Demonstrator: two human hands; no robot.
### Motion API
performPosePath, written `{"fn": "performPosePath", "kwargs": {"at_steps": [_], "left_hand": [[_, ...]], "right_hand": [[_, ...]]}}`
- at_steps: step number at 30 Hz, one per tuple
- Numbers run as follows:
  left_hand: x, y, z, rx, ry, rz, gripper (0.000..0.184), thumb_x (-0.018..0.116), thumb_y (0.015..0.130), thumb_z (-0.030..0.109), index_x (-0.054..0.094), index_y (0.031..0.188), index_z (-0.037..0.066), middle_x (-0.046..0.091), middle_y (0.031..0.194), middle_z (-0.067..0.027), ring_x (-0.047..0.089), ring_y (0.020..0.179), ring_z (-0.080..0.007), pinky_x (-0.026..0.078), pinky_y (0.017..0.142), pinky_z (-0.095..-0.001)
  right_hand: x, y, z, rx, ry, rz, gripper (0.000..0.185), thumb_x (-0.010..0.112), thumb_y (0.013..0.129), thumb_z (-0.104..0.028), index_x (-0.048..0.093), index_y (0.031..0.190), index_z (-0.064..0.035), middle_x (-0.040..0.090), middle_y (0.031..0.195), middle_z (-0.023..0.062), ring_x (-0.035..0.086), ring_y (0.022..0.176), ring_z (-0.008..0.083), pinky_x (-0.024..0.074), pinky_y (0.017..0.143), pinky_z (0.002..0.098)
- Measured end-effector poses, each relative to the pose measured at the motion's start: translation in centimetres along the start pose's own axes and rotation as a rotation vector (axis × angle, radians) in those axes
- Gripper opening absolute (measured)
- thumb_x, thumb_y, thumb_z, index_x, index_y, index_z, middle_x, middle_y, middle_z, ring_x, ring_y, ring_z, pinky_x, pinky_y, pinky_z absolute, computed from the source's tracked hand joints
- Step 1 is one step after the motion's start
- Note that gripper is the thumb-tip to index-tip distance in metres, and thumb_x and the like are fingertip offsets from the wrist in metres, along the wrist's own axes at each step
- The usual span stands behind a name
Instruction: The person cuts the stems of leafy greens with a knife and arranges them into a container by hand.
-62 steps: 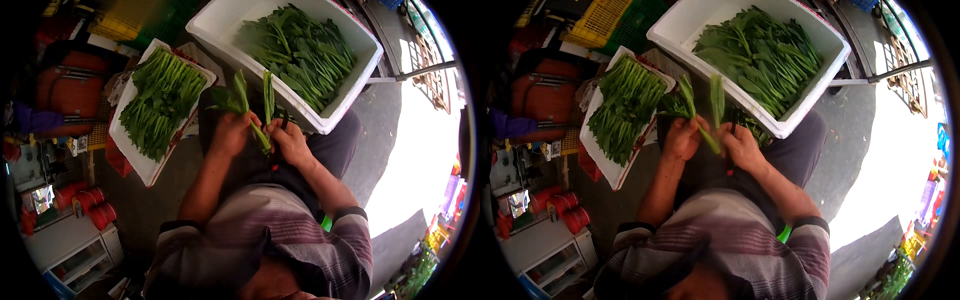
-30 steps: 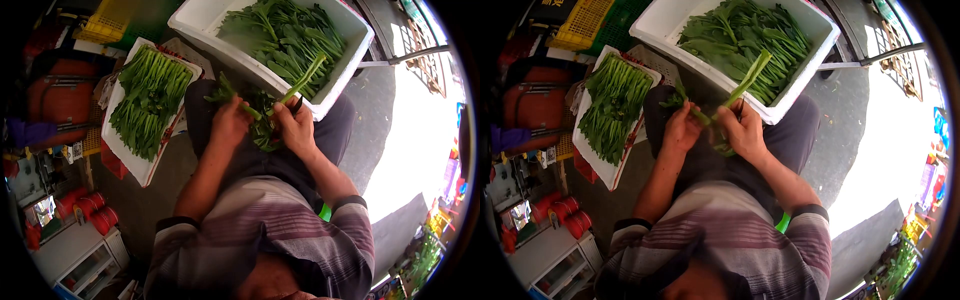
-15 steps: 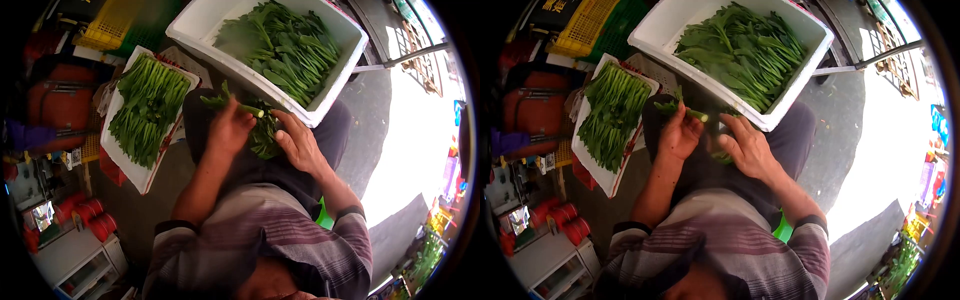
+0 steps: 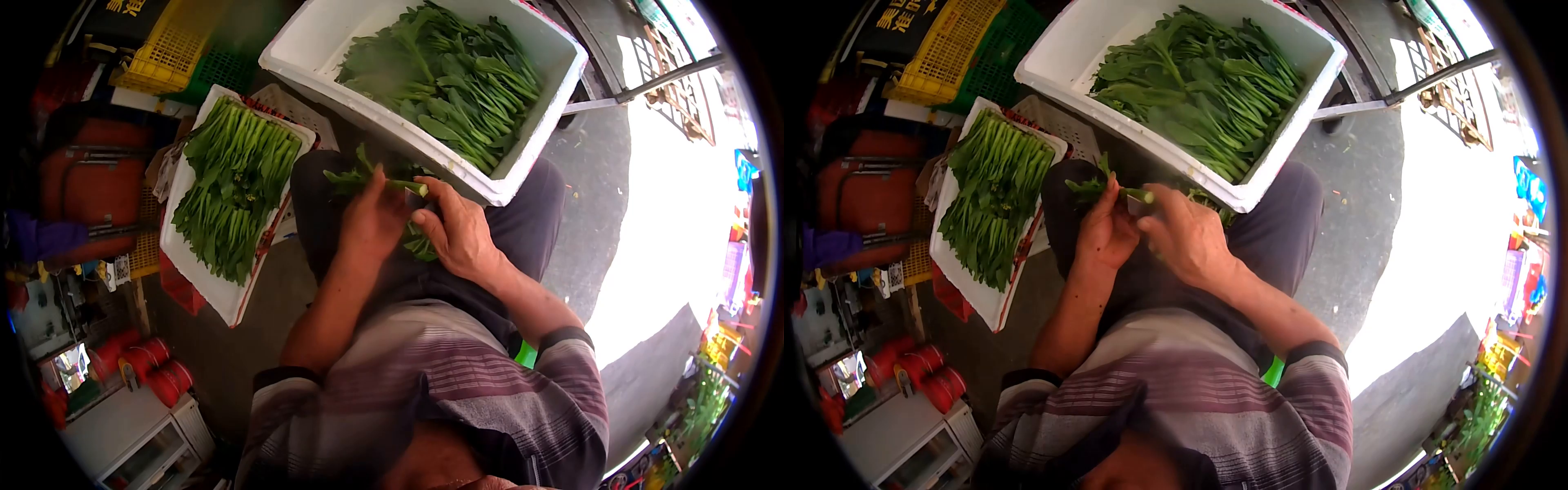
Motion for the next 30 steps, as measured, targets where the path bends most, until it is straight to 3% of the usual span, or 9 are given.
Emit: {"fn": "performPosePath", "kwargs": {"at_steps": [7, 11, 14, 16, 22, 28, 30], "left_hand": [[0.7, -0.4, 0.1, -0.022, 0.012, -0.011, 0.017, 0.070, 0.099, 0.029, 0.069, 0.106, 0.013, 0.073, 0.098, -0.0051, 0.070, 0.093, -0.0202, 0.056, 0.079, -0.0362], [1.2, -0.6, 0.1, -0.013, -0.003, 0.059, 0.016, 0.070, 0.099, 0.028, 0.070, 0.105, 0.013, 0.074, 0.096, -0.0046, 0.071, 0.088, -0.0203, 0.057, 0.070, -0.0359], [-0.3, 0.1, 0.0, -0.058, -0.034, -0.092, 0.026, 0.069, 0.100, 0.023, 0.064, 0.123, 0.010, 0.071, 0.111, -0.0068, 0.068, 0.103, -0.0219, 0.055, 0.087, -0.0397], [-0.2, 0.0, -0.1, -0.068, -0.023, -0.076, 0.026, 0.069, 0.100, 0.023, 0.065, 0.122, 0.009, 0.072, 0.111, -0.0070, 0.068, 0.102, -0.0222, 0.055, 0.087, -0.0395], [-1.2, 0.1, -0.2, -0.061, 0.005, -0.009, 0.025, 0.073, 0.097, 0.026, 0.068, 0.114, 0.009, 0.072, 0.105, -0.0066, 0.068, 0.096, -0.0223, 0.056, 0.083, -0.0373], [-1.9, 0.0, 0.2, -0.044, 0.046, 0.089, 0.024, 0.076, 0.096, 0.029, 0.069, 0.107, 0.009, 0.072, 0.097, -0.0064, 0.069, 0.087, -0.0213, 0.058, 0.076, -0.0365], [-1.0, -0.4, 0.4, -0.029, 0.064, 0.119, 0.021, 0.076, 0.095, 0.028, 0.069, 0.105, 0.011, 0.072, 0.094, -0.0058, 0.070, 0.084, -0.0206, 0.059, 0.075, -0.0365]], "right_hand": [[0.1, 0.2, 0.0, 0.040, 0.002, -0.002, 0.039, 0.069, 0.093, -0.015, 0.056, 0.127, -0.0025, 0.067, 0.073, 0.0130, 0.068, 0.074, 0.0364, 0.0532, 0.068, 0.0460], [0.1, 0.0, 0.2, 0.083, 0.043, -0.079, 0.039, 0.064, 0.101, -0.020, 0.054, 0.133, 0.0000, 0.063, 0.092, 0.0218, 0.063, 0.085, 0.0423, 0.0491, 0.075, 0.0454], [0.1, 0.1, 0.2, -0.029, -0.035, -0.023, 0.037, 0.066, 0.097, -0.017, 0.057, 0.130, -0.0018, 0.063, 0.090, 0.0195, 0.064, 0.081, 0.0404, 0.0503, 0.072, 0.0459], [0.1, 0.1, 0.3, -0.087, -0.089, 0.028, 0.037, 0.071, 0.091, -0.013, 0.061, 0.125, -0.0059, 0.065, 0.085, 0.0150, 0.067, 0.074, 0.0363, 0.0533, 0.068, 0.0463], [0.0, 0.3, 0.2, -0.037, -0.076, -0.007, 0.033, 0.069, 0.092, -0.011, 0.063, 0.124, -0.0053, 0.065, 0.085, 0.0150, 0.067, 0.078, 0.0363, 0.0533, 0.069, 0.0481], [0.6, -0.3, 2.5, 0.118, 0.256, -0.037, 0.035, 0.060, 0.100, -0.011, 0.060, 0.133, -0.0007, 0.070, 0.105, 0.0247, 0.068, 0.095, 0.0438, 0.0543, 0.081, 0.0446], [0.4, -0.2, 2.4, 0.153, 0.230, -0.087, 0.037, 0.058, 0.101, -0.012, 0.058, 0.136, 0.0001, 0.069, 0.110, 0.0272, 0.067, 0.101, 0.0441, 0.0531, 0.087, 0.0428]]}}
Point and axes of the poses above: each hand's wrist, its own y-axis towards the middle knuckle, its own x-axis out of the palm, z = x × y, the point moved 6 cm from there along y, towards the middle knuckle
